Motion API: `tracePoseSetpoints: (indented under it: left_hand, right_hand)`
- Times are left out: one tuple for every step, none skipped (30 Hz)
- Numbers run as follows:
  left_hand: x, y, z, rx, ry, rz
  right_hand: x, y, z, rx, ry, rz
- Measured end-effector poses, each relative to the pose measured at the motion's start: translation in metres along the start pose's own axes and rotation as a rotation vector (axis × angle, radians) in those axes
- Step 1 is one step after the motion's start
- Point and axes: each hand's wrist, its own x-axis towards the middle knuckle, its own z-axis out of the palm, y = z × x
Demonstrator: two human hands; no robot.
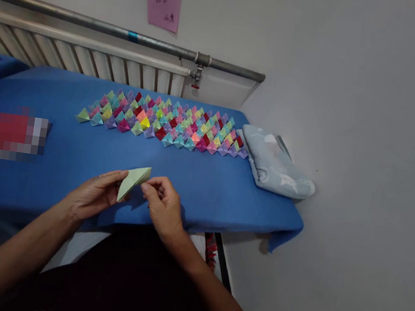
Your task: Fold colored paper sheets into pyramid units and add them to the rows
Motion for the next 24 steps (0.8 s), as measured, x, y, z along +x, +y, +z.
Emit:
tracePoseSetpoints:
  left_hand:
    - [0.0, -0.002, 0.0, -0.021, -0.018, -0.011]
    - [0.0, -0.003, 0.0, -0.038, -0.036, -0.023]
    - [-0.001, -0.004, 0.001, -0.051, -0.054, -0.034]
    - [-0.001, -0.005, 0.001, -0.061, -0.07, -0.044]
    - [-0.002, -0.006, 0.002, -0.068, -0.084, -0.054]
    - [-0.002, -0.006, 0.002, -0.075, -0.095, -0.063]
    - [-0.003, -0.007, 0.003, -0.079, -0.106, -0.069]
    - [-0.003, -0.007, 0.003, -0.083, -0.115, -0.073]
    - [-0.004, -0.008, 0.004, -0.087, -0.122, -0.077]
    - [-0.005, -0.009, 0.004, -0.093, -0.126, -0.079]
    - [-0.005, -0.01, 0.004, -0.1, -0.126, -0.083]
    - [-0.006, -0.01, 0.005, -0.106, -0.123, -0.085]
    - [-0.006, -0.011, 0.005, -0.109, -0.117, -0.087]
    - [-0.006, -0.012, 0.005, -0.109, -0.111, -0.084]
    - [-0.006, -0.012, 0.005, -0.103, -0.107, -0.077]
    - [-0.006, -0.013, 0.005, -0.093, -0.105, -0.068]
    - [-0.006, -0.014, 0.004, -0.079, -0.107, -0.062]
    - [-0.005, -0.014, 0.004, -0.067, -0.109, -0.059]
    - [-0.005, -0.014, 0.003, -0.06, -0.109, -0.06]
    - [-0.004, -0.015, 0.002, -0.059, -0.105, -0.063]
    - [-0.004, -0.016, 0.002, -0.066, -0.1, -0.066]
    - [-0.003, -0.016, 0.001, -0.076, -0.095, -0.07]
    - [-0.003, -0.017, 0.001, -0.085, -0.093, -0.074]
    - [-0.003, -0.018, 0.0, -0.091, -0.094, -0.078]
  right_hand:
    - [0.0, 0.0, 0.002, 0.006, -0.012, -0.009]
    - [0.0, 0.0, 0.003, 0.012, -0.022, -0.012]
    - [0.001, 0.0, 0.005, 0.021, -0.029, -0.011]
    - [0.001, -0.001, 0.005, 0.03, -0.035, -0.008]
    - [0.002, -0.002, 0.006, 0.038, -0.038, -0.004]
    - [0.002, -0.002, 0.007, 0.045, -0.039, 0.0]
    - [0.002, -0.003, 0.007, 0.052, -0.038, 0.003]
    - [0.002, -0.003, 0.007, 0.057, -0.037, 0.006]
    - [0.002, -0.003, 0.007, 0.062, -0.036, 0.008]
    - [0.002, -0.003, 0.007, 0.067, -0.035, 0.01]
    - [0.002, -0.003, 0.007, 0.069, -0.036, 0.014]
    - [0.001, -0.003, 0.007, 0.072, -0.035, 0.017]
    - [0.001, -0.003, 0.006, 0.073, -0.035, 0.02]
    - [0.0, -0.003, 0.006, 0.075, -0.032, 0.021]
    - [0.0, -0.003, 0.006, 0.075, -0.026, 0.018]
    - [-0.001, -0.003, 0.006, 0.071, -0.019, 0.013]
    - [-0.001, -0.004, 0.006, 0.066, -0.008, 0.005]
    - [-0.001, -0.004, 0.006, 0.059, 0.004, -0.003]
    - [-0.002, -0.004, 0.006, 0.051, 0.013, -0.009]
    - [-0.002, -0.004, 0.006, 0.044, 0.019, -0.013]
    - [-0.002, -0.004, 0.006, 0.042, 0.021, -0.019]
    - [-0.002, -0.003, 0.006, 0.042, 0.021, -0.023]
    - [-0.002, -0.002, 0.006, 0.041, 0.02, -0.026]
    - [-0.001, -0.001, 0.006, 0.04, 0.019, -0.028]
